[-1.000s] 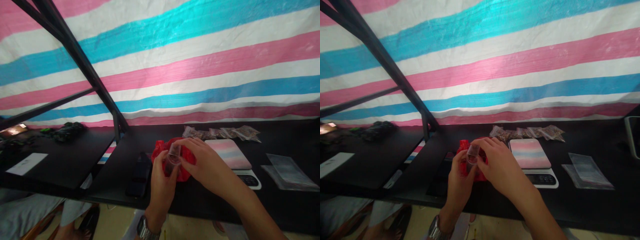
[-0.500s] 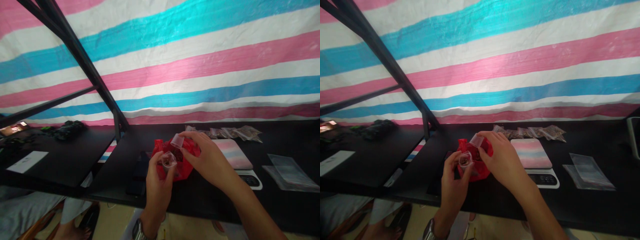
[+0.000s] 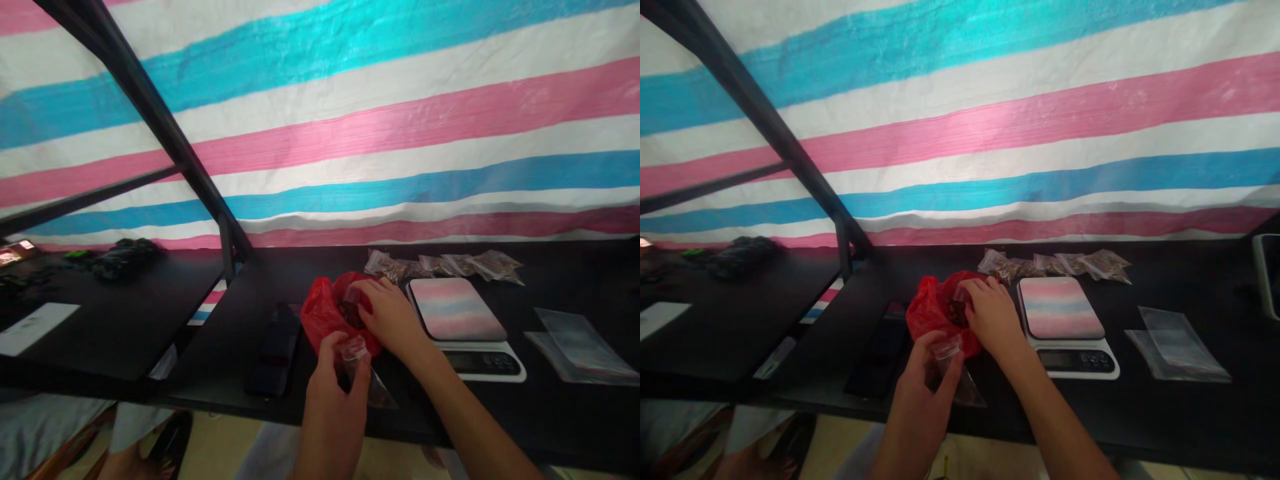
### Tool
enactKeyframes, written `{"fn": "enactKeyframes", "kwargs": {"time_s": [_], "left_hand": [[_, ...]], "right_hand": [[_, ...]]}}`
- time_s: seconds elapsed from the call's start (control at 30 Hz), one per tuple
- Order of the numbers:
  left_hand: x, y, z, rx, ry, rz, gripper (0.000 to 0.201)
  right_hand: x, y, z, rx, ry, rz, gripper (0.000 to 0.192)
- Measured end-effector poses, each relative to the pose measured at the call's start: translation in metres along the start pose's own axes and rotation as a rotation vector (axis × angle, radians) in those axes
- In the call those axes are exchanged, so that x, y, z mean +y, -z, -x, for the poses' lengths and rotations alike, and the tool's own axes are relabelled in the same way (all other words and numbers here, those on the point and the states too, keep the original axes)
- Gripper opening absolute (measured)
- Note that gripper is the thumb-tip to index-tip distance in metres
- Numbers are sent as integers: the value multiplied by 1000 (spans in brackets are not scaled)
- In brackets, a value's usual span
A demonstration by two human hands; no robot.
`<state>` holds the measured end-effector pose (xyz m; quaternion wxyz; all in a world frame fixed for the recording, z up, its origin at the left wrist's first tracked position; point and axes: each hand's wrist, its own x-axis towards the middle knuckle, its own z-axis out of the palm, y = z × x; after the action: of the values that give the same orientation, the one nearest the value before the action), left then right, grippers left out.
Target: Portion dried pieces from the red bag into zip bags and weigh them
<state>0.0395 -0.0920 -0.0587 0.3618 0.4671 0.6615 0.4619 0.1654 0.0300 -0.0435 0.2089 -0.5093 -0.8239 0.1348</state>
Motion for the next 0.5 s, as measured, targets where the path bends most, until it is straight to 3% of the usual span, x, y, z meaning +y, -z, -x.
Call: {"fn": "enactKeyframes", "kwargs": {"time_s": [0.2,0.5], "left_hand": [[1,1,-4,-21,-13,24,41],[-6,1,-11,9,-25,57,39]], "right_hand": [[-4,-2,0,-50,72,-66,34],[0,18,9,-169,94,-280,31]]}}
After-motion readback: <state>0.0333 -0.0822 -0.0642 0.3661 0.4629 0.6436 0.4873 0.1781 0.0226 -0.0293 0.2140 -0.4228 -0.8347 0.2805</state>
